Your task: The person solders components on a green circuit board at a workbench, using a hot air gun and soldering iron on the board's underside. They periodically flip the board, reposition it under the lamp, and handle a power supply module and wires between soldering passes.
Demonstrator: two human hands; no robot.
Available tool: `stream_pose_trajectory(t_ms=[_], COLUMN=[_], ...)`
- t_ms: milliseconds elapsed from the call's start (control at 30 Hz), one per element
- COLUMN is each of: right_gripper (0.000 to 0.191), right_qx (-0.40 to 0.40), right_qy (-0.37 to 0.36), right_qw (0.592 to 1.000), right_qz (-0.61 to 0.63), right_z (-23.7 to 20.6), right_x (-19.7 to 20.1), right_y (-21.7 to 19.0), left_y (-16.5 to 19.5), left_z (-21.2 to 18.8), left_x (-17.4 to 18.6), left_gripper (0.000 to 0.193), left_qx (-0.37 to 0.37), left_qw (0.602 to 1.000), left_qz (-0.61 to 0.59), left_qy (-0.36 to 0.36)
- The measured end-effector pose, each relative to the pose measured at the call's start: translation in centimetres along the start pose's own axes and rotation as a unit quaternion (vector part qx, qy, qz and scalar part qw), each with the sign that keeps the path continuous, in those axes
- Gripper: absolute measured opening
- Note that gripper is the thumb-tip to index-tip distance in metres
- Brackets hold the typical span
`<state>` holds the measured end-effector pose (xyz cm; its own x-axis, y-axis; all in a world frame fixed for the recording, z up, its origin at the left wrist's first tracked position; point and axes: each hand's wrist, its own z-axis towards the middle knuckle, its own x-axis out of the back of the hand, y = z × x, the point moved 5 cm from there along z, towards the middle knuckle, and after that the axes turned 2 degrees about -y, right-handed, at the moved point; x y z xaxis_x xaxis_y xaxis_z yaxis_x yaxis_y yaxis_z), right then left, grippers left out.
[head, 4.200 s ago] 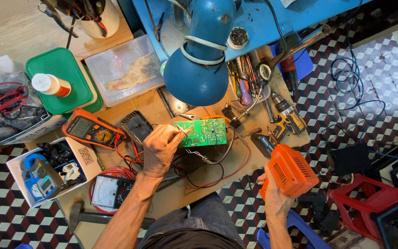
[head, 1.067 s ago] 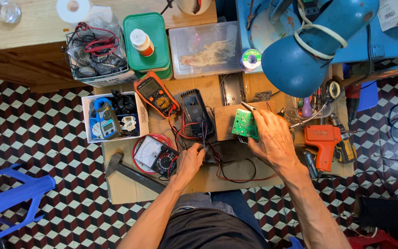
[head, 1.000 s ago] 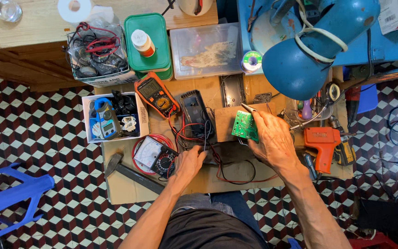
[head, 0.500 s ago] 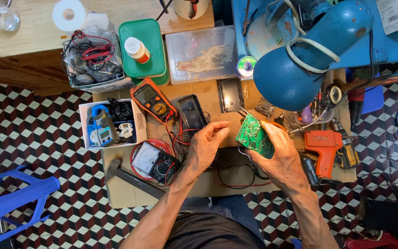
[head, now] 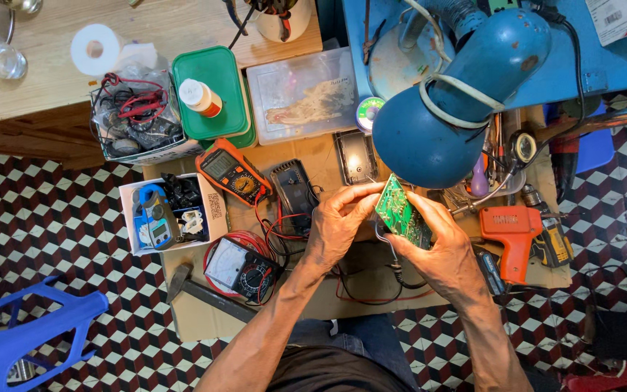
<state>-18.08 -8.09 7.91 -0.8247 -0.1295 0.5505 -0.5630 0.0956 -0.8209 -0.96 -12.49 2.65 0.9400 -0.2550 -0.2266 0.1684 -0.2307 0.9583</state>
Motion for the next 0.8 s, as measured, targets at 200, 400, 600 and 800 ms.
stream_pose_trajectory(t_ms=[200,400,600,800], right_gripper=[0.072,0.072,0.069,0.072], right_qx=[0.021,0.025,0.011,-0.014], right_qy=[0.0,-0.004,-0.011,-0.035], right_qw=[1.0,1.0,1.0,0.999], right_qz=[0.013,0.012,0.007,0.03], right_z=[1.2,2.0,2.6,3.0], right_x=[0.1,0.0,0.0,-0.2], right_y=[0.7,0.9,1.1,1.4], left_y=[0.2,-0.5,-1.3,-3.0], left_z=[1.2,2.4,3.5,5.2], left_x=[0.0,0.3,1.1,1.9], left_gripper=[0.023,0.019,0.021,0.028], left_qx=[-0.015,-0.002,-0.006,0.128], left_qw=[0.993,0.991,0.994,0.988], left_qz=[0.106,0.122,0.107,-0.043], left_qy=[0.042,0.056,-0.011,-0.081])
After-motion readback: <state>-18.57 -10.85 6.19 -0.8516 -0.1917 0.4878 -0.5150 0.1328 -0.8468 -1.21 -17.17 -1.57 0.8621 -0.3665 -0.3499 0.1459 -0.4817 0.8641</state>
